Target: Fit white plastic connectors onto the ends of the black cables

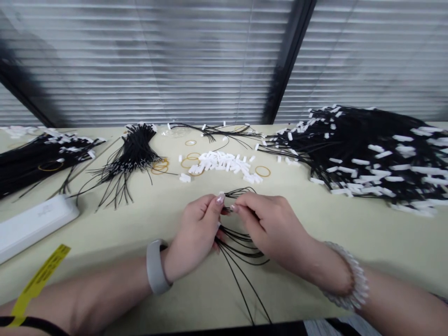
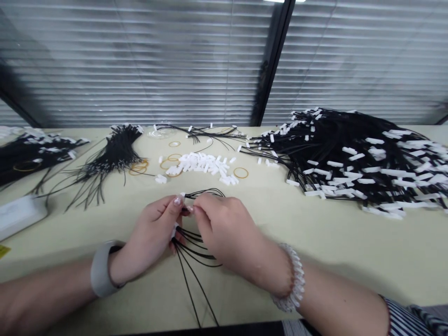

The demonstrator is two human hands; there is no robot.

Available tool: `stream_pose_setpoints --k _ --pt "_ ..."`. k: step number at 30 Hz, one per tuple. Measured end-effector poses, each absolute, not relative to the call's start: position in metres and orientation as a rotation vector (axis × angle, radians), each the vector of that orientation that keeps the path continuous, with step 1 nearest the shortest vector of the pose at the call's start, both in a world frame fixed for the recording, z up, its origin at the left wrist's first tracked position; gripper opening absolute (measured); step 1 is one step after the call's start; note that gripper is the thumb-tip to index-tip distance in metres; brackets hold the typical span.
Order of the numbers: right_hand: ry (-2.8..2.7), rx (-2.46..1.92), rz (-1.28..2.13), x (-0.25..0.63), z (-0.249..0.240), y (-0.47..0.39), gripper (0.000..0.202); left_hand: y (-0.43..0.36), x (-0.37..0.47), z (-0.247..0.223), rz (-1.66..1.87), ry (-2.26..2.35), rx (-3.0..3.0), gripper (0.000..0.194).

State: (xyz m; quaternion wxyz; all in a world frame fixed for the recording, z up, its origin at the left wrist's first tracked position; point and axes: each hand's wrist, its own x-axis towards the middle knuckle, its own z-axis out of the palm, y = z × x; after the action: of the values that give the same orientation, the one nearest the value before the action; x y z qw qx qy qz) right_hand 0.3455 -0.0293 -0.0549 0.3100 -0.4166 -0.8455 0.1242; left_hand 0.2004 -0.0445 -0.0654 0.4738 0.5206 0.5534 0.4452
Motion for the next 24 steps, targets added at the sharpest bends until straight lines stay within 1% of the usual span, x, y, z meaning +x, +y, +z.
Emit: stream_pose_setpoints --k 2,6,11,22,24 --pt "-2.194 -1.133 0.349 0.344 -0.058 -0.029 0.016 -0.044 0.201 -0.067 1.102 1.366 1.239 0.029" --pt "-2.226 -1.147 0.422 0.339 -0.062 -0.030 0.022 -0.041 0.200 -0.071 1.153 1.369 1.146 0.033" --pt "-2.274 -1.100 0.488 0.338 -0.061 -0.027 0.019 -0.039 0.199 -0.075 1.150 1.340 1.119 0.033" --pt "-2.229 -1.043 0.474 0.337 -0.069 -0.029 0.020 -0.039 0.199 -0.075 1.102 1.312 1.166 0.035" --pt "-2.222 -1.032 0.464 0.338 -0.067 -0.027 0.018 -0.039 0.199 -0.075 1.103 1.317 1.145 0.036"
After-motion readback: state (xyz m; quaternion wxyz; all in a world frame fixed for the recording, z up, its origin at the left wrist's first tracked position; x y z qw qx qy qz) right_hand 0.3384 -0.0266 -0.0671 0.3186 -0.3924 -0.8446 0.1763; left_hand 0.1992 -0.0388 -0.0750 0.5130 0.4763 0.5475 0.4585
